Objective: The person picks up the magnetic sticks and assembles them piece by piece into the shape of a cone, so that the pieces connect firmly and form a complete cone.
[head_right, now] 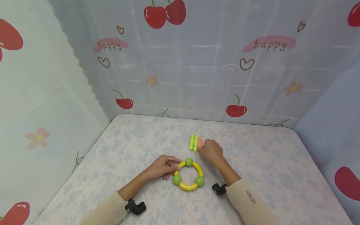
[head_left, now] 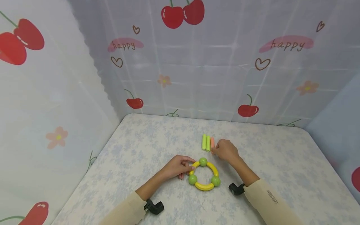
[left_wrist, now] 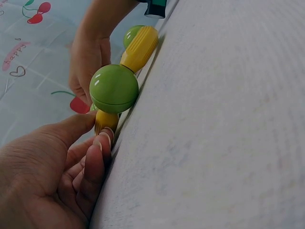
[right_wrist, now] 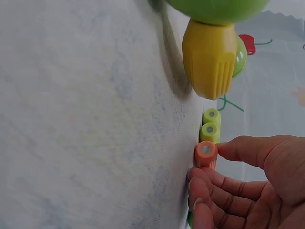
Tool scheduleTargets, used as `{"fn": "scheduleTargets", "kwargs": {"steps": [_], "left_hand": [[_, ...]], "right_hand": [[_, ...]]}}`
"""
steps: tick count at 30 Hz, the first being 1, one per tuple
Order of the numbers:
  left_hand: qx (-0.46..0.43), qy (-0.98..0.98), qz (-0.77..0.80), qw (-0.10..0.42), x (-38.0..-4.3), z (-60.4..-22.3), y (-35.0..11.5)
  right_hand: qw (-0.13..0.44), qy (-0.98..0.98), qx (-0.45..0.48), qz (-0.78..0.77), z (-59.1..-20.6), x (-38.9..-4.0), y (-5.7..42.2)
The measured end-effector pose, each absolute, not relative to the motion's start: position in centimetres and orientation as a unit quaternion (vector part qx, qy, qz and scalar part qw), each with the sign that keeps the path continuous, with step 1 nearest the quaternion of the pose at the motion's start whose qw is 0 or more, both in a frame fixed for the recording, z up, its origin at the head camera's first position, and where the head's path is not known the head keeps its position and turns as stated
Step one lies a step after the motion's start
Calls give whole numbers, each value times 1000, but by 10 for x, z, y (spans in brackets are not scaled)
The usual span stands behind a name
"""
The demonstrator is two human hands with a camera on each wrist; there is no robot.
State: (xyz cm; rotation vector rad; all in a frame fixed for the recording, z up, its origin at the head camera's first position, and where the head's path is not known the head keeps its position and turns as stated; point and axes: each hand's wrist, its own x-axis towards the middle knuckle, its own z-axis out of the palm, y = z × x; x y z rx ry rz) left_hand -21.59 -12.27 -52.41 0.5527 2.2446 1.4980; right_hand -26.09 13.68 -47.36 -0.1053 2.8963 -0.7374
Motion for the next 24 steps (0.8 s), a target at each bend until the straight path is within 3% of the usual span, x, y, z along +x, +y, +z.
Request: {"fn": "scheduleTargets", "kwargs": {"steps": [12,24], "left_hand": [[207,798,533,193,-219,-524,-125],[208,794,536,196,-217,-526,-125]], "right_hand": [[108,963,-52,-241,-470,-239,147],[122,951,-45,-282,-479,-242,148]]}}
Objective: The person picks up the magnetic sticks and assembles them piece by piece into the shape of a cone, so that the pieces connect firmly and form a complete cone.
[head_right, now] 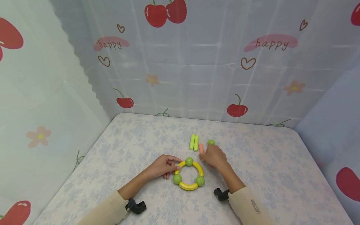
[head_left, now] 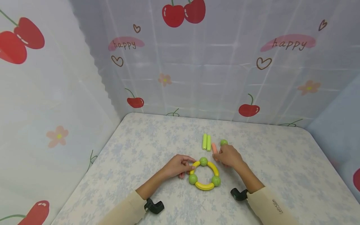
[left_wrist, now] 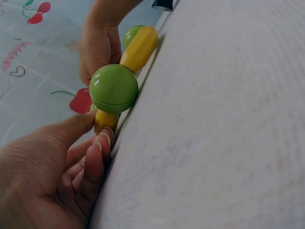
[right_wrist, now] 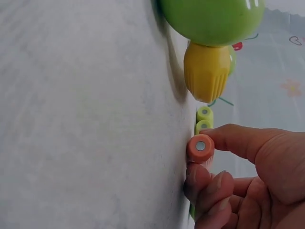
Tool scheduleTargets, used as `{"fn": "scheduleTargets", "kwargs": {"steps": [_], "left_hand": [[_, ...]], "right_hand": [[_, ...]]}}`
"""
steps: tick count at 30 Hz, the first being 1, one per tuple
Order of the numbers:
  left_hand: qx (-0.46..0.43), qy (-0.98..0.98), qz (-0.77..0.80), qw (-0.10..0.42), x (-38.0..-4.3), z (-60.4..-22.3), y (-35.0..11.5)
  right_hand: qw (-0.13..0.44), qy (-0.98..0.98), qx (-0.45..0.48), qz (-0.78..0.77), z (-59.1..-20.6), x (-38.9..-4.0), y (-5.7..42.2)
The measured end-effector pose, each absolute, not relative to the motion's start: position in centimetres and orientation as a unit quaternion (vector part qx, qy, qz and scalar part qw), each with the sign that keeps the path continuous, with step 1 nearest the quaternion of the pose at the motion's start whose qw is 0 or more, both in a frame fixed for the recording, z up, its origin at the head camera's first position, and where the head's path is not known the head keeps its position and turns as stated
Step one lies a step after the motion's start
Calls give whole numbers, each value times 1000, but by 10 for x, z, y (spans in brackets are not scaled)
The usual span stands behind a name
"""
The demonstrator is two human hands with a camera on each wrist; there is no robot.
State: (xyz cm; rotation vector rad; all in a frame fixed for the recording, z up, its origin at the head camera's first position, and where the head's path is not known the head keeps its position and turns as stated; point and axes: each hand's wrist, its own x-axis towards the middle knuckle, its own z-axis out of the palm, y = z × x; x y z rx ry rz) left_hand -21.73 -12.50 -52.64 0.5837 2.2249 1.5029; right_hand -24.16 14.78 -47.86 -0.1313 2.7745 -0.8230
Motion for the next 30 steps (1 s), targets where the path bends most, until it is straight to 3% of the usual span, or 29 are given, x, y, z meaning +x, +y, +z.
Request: {"fn": "scheduleTargets", "kwargs": {"steps": [9,30], "left_hand": [[202,795,537,196,-217,-525,-125],[202,795,536,197,-219,-528,-125]], "right_hand": [[129,930,-55,-339,-478,-238,155],[88,883,-119,-446,-466,-235,145]]}}
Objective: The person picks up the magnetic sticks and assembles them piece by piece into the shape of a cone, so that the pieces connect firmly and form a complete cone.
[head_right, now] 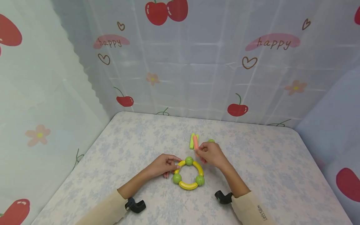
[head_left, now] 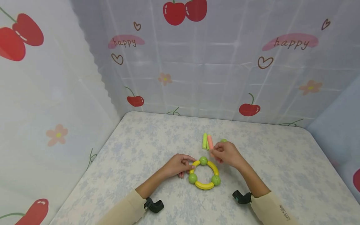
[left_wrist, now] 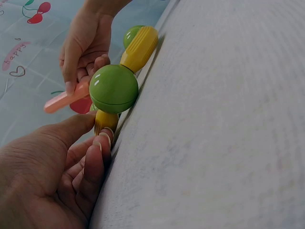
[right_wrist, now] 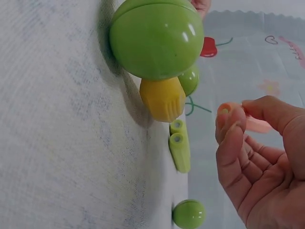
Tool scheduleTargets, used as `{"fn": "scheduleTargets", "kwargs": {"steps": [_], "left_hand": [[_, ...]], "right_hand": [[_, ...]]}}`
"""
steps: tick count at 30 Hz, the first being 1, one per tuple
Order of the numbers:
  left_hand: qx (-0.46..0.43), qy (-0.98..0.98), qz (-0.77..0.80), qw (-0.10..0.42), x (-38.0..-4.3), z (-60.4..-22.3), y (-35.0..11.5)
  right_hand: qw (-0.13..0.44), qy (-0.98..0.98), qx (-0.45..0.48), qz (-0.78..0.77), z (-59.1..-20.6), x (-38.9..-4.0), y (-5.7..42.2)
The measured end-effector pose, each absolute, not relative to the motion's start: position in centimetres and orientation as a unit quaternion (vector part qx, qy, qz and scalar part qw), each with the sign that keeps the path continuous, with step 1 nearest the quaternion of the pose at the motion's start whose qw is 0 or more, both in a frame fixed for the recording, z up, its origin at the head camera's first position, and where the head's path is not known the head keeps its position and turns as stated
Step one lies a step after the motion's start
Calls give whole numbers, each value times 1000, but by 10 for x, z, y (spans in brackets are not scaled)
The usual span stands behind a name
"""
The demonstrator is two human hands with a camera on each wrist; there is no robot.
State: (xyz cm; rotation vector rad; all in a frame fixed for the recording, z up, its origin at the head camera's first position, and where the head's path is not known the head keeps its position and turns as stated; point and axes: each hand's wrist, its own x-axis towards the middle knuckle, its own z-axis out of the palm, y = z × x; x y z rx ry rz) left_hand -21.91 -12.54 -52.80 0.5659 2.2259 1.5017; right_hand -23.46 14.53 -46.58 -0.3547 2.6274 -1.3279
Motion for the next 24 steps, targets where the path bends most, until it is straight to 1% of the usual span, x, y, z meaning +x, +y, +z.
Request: {"fn": "scheduleTargets", "kwargs": {"steps": [4,11,18,24], "left_hand": [[200,795,536,200,-219,-528,-125],[203,794,537,200,-220,-527,-125],[203,794,538,198,-220,-527,-126],[207,793,538,198,-219,-527,-126]], "right_hand": [[82,873,-139,-461,-467,-235,144],[70,854,-210,-470,-470,-235,145],[82,840,-264,-467,-465,-232,142],[95,845,-269,-452,-471,-234,142]]}}
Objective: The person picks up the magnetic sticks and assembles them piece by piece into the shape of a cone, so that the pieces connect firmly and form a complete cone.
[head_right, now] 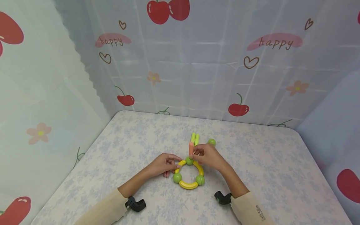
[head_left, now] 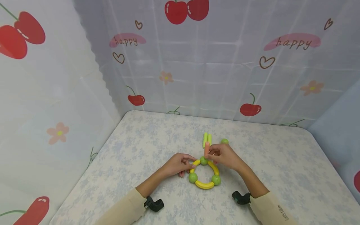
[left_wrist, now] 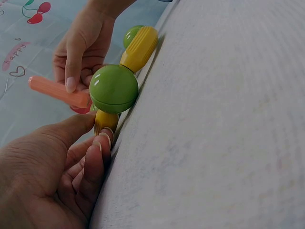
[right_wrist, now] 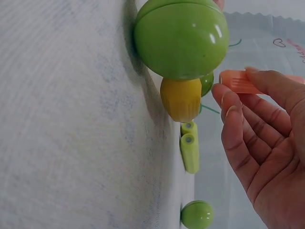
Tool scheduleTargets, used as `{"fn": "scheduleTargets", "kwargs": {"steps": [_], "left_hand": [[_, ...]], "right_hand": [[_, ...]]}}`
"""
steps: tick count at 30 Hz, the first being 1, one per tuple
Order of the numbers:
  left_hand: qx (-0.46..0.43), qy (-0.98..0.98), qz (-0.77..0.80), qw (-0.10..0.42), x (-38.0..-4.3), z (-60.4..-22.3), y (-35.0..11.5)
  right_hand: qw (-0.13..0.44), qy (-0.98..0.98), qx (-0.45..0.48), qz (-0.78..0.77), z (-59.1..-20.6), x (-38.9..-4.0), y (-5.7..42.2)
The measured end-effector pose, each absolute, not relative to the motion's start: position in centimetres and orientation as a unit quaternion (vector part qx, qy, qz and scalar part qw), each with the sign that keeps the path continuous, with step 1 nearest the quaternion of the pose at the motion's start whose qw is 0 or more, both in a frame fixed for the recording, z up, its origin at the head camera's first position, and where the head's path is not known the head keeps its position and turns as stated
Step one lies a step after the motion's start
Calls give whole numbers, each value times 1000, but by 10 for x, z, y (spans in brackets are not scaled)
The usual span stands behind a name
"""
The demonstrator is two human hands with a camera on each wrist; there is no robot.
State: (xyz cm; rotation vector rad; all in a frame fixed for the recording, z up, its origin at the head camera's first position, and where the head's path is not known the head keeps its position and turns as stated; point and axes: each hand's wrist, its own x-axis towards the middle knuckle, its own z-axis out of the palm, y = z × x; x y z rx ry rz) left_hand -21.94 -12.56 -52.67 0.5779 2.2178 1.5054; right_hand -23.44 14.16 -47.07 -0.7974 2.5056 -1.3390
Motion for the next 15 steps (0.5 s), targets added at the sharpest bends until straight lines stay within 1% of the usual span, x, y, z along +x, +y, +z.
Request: {"fn": "scheduleTargets", "kwargs": {"steps": [11,15], "left_hand": [[205,795,535,199,-220,-528,-126],[211,789,537,213,-221,-525,-129]], "right_hand": [[92,855,-275,-430,-474,-236,141],[84,861,-283,-414,-473,-236,141]]}}
